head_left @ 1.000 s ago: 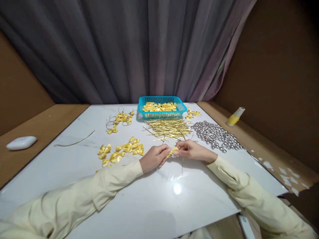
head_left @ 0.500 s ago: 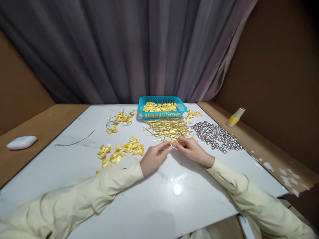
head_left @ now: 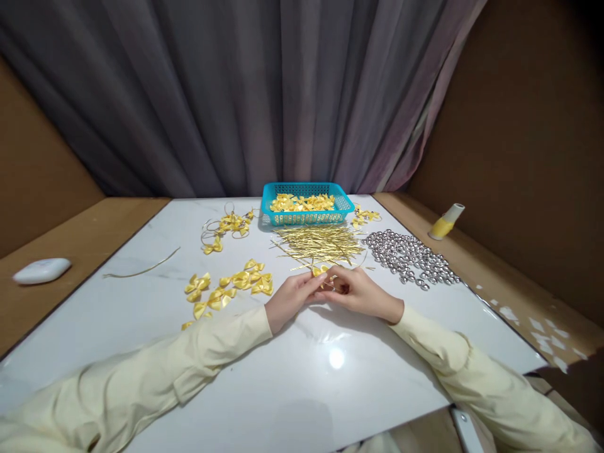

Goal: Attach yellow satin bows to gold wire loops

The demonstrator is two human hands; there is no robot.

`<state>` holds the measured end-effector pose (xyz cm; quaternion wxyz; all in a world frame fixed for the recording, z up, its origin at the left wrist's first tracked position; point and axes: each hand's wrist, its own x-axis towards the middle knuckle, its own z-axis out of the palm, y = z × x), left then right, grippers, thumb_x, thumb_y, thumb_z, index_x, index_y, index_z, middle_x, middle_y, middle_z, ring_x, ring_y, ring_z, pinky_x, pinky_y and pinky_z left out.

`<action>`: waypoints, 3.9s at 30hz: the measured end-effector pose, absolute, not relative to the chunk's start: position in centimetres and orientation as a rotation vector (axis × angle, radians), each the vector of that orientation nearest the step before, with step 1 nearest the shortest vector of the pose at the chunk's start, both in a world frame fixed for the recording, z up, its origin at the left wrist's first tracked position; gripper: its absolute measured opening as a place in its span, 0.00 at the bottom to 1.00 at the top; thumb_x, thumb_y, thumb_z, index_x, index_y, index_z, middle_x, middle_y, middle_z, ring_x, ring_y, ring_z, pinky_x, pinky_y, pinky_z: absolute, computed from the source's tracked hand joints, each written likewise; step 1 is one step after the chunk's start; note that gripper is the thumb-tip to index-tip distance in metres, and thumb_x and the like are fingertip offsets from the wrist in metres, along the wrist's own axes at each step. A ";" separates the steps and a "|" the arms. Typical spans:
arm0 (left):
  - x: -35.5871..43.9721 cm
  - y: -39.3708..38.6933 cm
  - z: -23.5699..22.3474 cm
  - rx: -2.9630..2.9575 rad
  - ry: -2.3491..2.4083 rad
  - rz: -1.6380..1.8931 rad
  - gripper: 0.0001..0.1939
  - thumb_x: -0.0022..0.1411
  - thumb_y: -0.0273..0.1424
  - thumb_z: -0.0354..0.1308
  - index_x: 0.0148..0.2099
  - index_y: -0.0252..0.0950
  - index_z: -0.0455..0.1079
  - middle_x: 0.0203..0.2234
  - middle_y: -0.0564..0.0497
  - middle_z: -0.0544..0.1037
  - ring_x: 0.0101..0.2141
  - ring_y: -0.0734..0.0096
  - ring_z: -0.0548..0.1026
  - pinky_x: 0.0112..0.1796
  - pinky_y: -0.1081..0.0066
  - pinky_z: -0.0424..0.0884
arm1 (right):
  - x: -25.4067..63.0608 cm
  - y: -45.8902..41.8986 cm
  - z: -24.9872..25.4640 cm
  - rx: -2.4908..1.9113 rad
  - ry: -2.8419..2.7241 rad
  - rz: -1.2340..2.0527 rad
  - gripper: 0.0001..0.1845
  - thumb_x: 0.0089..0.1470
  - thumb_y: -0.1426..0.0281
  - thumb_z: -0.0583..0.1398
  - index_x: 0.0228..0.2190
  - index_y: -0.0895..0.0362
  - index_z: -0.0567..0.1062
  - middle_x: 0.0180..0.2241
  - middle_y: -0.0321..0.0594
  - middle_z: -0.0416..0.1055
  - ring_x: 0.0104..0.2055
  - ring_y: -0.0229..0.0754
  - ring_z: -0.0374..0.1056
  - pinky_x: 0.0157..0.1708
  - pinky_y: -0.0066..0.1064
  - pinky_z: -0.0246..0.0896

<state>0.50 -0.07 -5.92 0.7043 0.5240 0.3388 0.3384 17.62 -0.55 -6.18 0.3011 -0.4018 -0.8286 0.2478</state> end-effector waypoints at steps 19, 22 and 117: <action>0.5 0.0 -6.3 1.093 0.721 0.793 0.16 0.52 0.38 0.59 0.35 0.29 0.68 0.39 0.41 0.75 0.42 0.58 0.72 0.37 0.66 0.70 | 17.6 -0.5 -5.6 -1.215 -1.925 0.953 0.16 0.53 0.55 0.53 0.28 0.56 0.60 0.13 0.26 0.53 0.16 0.31 0.47 0.16 0.22 0.40; 0.5 0.0 -6.3 1.118 0.700 0.786 0.15 0.54 0.38 0.58 0.36 0.29 0.68 0.39 0.41 0.74 0.42 0.58 0.72 0.35 0.66 0.70 | 17.5 -0.6 -5.3 -1.204 -1.941 1.049 0.17 0.55 0.55 0.50 0.28 0.56 0.60 0.15 0.28 0.58 0.16 0.32 0.51 0.17 0.22 0.46; -0.6 -0.3 -4.8 1.425 1.121 0.954 0.17 0.54 0.41 0.55 0.28 0.31 0.71 0.23 0.47 0.76 0.19 0.75 0.67 0.20 0.76 0.61 | 23.1 1.3 -3.2 -1.353 -1.642 1.468 0.23 0.47 0.54 0.58 0.31 0.63 0.76 0.29 0.48 0.75 0.22 0.38 0.71 0.24 0.28 0.67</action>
